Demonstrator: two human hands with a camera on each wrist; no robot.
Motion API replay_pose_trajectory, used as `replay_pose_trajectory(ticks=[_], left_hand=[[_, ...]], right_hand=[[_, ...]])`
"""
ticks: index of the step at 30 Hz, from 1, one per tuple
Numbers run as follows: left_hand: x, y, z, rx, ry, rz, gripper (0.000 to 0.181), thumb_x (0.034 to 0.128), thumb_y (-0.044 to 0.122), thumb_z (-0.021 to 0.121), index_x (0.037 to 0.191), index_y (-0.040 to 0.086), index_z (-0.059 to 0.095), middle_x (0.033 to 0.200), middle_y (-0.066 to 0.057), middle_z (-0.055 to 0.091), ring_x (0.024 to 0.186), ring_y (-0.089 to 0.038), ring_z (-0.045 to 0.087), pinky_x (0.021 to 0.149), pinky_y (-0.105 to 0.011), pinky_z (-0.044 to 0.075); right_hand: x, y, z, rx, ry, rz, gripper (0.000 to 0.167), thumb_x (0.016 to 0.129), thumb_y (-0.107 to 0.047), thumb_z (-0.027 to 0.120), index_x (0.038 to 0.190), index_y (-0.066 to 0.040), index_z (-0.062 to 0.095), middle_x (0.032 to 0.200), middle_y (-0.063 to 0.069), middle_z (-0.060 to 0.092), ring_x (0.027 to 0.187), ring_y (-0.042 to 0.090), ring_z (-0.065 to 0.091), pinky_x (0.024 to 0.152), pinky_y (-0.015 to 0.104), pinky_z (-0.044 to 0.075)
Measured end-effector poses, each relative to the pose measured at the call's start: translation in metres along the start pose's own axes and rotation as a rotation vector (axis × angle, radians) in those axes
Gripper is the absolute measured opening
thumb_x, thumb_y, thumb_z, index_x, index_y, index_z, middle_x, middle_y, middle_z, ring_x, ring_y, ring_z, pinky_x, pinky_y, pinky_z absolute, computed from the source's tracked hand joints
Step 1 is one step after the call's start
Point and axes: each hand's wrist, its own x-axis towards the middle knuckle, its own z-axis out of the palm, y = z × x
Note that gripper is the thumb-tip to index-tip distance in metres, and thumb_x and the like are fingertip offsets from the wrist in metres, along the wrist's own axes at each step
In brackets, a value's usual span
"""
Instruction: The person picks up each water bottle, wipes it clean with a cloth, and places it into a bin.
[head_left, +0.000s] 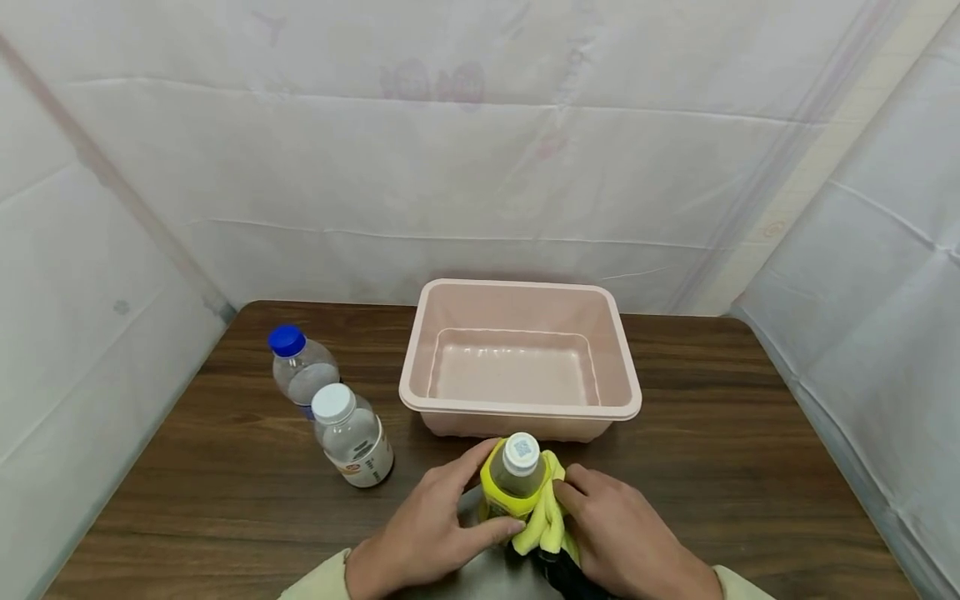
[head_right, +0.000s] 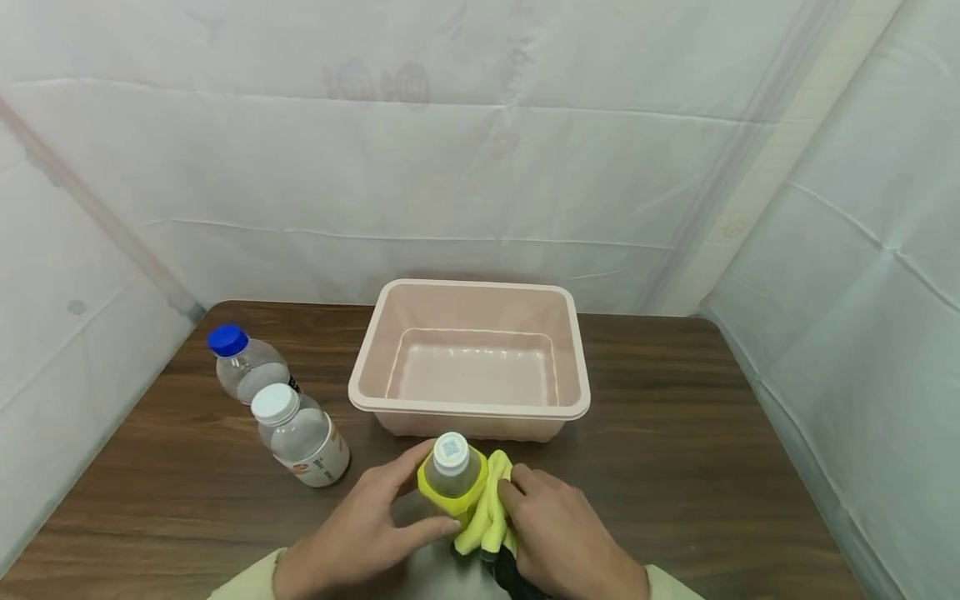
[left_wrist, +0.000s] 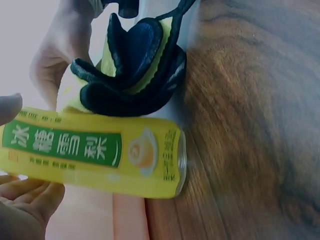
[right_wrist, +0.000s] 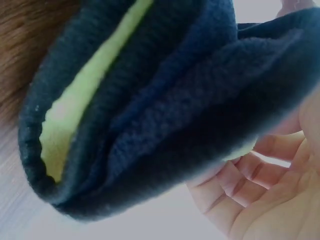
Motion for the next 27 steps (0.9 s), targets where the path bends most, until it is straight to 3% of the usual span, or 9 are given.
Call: replay_pose_trajectory(ticks=[4,11,18,23,27], left_hand=[[0.002,0.002,0.006,0.043,0.057,-0.007,0.079,0.0863,0.042,0.086,0.152,0.026,0.044,0.140,0.009,0.064,0.124,-0.009,0.065,0.103,-0.033,0.058],[0.003,0.004,0.012,0.119,0.145,0.000,0.081,0.0827,0.041,0.089,0.143,0.011,0.044,0.130,0.000,0.070,0.116,-0.010,0.069,0.094,-0.033,0.062],[0.003,0.003,0.012,0.121,0.149,0.015,0.075,0.0842,0.038,0.089,0.140,0.014,0.045,0.133,0.001,0.064,0.116,-0.010,0.067,0.094,-0.030,0.061],[0.002,0.001,0.010,0.146,0.154,0.076,0.068,0.0874,0.040,0.085,0.140,0.016,0.049,0.130,0.005,0.057,0.113,-0.007,0.062,0.092,-0.027,0.060],[0.001,0.001,0.007,0.135,0.136,0.098,0.062,0.0895,0.038,0.084,0.139,0.019,0.051,0.129,0.009,0.054,0.113,-0.004,0.059,0.093,-0.026,0.059]], right_hand=[[0.000,0.001,0.002,-0.023,0.055,-0.034,0.023,0.079,-0.011,0.083,0.092,-0.021,0.067,0.081,-0.014,0.048,0.070,-0.002,0.041,0.061,0.016,0.042],[0.001,0.002,0.003,-0.011,0.056,-0.042,0.025,0.078,-0.010,0.083,0.094,-0.020,0.068,0.082,-0.014,0.048,0.071,-0.001,0.040,0.062,0.015,0.042],[0.001,0.006,0.001,0.011,0.132,-0.098,0.025,0.079,-0.007,0.081,0.097,-0.019,0.068,0.084,-0.014,0.048,0.074,-0.002,0.040,0.063,0.013,0.041],[0.000,0.012,-0.002,0.091,0.170,-0.118,0.031,0.082,-0.003,0.077,0.107,-0.020,0.071,0.092,-0.014,0.054,0.080,-0.002,0.046,0.068,0.012,0.044],[-0.002,0.017,-0.004,0.151,0.218,-0.142,0.022,0.099,-0.010,0.066,0.117,-0.021,0.070,0.100,-0.013,0.059,0.086,-0.001,0.053,0.075,0.013,0.048]])
